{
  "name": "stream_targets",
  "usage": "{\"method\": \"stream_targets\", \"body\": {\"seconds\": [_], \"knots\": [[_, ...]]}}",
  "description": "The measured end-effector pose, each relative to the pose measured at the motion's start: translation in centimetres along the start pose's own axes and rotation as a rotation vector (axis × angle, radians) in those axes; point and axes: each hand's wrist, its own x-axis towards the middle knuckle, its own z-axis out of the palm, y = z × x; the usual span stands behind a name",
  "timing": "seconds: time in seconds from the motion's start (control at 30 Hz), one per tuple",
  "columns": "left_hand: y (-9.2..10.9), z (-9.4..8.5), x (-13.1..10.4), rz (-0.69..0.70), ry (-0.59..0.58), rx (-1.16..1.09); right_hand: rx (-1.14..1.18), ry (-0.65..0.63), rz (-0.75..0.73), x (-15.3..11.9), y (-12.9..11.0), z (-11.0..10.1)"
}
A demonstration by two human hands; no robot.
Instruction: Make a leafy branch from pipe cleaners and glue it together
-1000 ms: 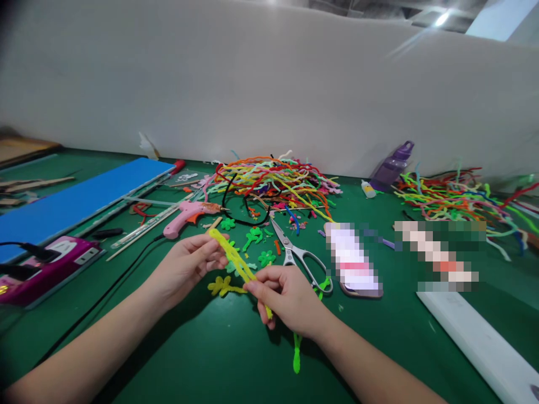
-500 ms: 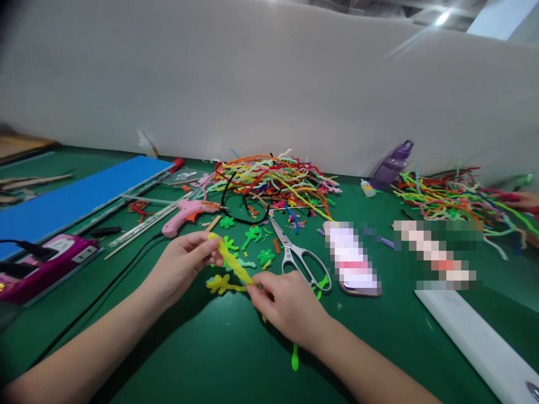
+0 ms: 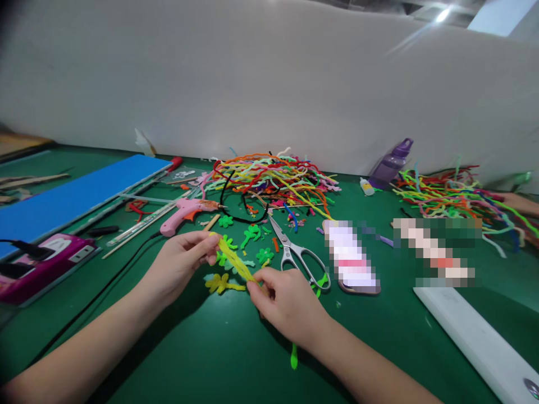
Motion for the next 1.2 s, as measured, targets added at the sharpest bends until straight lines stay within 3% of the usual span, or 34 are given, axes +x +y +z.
{"method": "stream_targets", "body": {"seconds": [0.13, 0.27, 0.43, 0.57, 0.87, 1.07, 1.2], "knots": [[0.0, -0.1, 0.1, -0.037, -0.042, -0.12, 0.558, -0.157, 0.161, 0.2, -0.3, -0.1], [-0.1, -0.1, -0.1, -0.11, -0.173, -0.202, 0.969, -0.3, 0.194, 0.5, -0.1, -0.1], [-0.5, 0.3, -0.8, -0.147, -0.456, -0.096, 1.092, -0.489, 0.231, 0.3, -0.1, 0.2], [-0.5, 0.5, -1.0, -0.171, -0.672, 0.011, 1.108, -0.508, 0.249, 0.0, -0.2, 0.5], [-0.1, 0.6, -1.0, -0.086, -0.673, 0.173, 1.056, -0.41, 0.332, 0.1, -0.4, 0.5], [0.4, 1.0, -1.4, -0.052, -0.653, 0.246, 0.946, -0.352, 0.292, 0.1, -0.6, 0.5], [0.4, 1.2, -1.6, 0.015, -0.58, 0.383, 1.004, -0.369, 0.316, 0.1, -0.5, 0.7]]}}
